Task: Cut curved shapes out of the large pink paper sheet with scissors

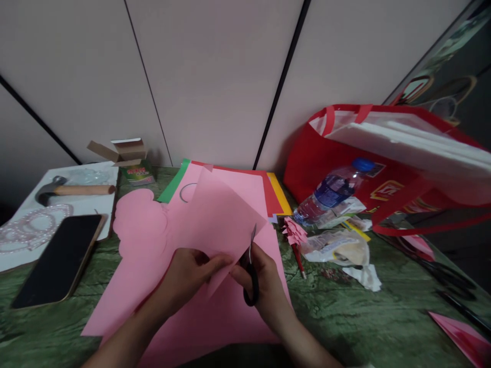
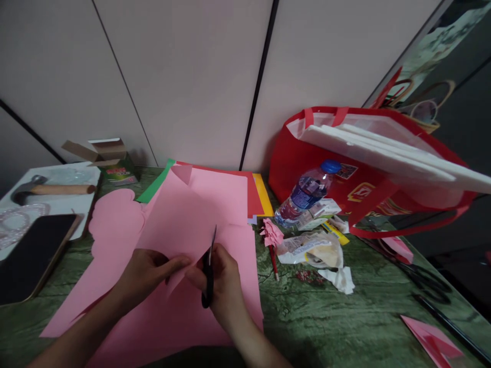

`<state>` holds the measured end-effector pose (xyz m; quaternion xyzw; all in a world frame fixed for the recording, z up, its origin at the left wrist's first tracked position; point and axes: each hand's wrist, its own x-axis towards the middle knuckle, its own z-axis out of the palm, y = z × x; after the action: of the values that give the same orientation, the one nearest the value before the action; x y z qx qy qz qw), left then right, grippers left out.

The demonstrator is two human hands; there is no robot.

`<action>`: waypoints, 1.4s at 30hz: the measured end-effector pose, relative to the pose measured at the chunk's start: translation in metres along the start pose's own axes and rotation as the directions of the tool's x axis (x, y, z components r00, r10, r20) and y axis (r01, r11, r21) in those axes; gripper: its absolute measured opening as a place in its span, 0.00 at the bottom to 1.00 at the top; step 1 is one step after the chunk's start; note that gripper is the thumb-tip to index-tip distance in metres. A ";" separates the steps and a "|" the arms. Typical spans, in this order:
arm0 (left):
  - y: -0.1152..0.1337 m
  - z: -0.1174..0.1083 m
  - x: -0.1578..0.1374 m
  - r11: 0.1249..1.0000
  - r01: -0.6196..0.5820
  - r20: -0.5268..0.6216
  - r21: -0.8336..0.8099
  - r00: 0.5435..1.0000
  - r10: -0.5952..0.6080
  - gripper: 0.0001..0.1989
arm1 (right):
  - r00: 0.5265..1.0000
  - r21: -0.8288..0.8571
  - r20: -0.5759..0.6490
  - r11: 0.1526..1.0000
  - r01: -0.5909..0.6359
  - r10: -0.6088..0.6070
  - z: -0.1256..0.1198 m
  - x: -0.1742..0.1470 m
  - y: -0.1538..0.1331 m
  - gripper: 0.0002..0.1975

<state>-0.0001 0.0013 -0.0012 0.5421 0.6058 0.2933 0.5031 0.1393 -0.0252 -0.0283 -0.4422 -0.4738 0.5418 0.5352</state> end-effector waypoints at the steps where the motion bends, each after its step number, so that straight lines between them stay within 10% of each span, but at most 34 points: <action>1: -0.001 0.000 0.001 1.000 -0.010 0.002 0.005 1.000 0.010 0.19 | 1.000 0.007 0.003 1.000 -0.004 0.003 0.000 0.000 0.000 0.15; 11: -0.005 0.002 0.002 0.961 -0.277 -0.026 0.024 0.960 0.277 0.16 | 1.000 0.067 -0.002 0.998 0.000 0.000 0.003 -0.001 -0.001 0.13; 42: -0.012 0.006 0.002 0.962 -0.268 0.034 0.045 0.963 0.267 0.22 | 0.997 0.079 -0.076 0.996 0.032 -0.026 0.005 -0.002 0.002 0.10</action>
<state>0.0016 -0.0011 -0.0146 0.6351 0.5270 0.3360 0.4539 0.1344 -0.0274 -0.0291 -0.4335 -0.4377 0.5356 0.5776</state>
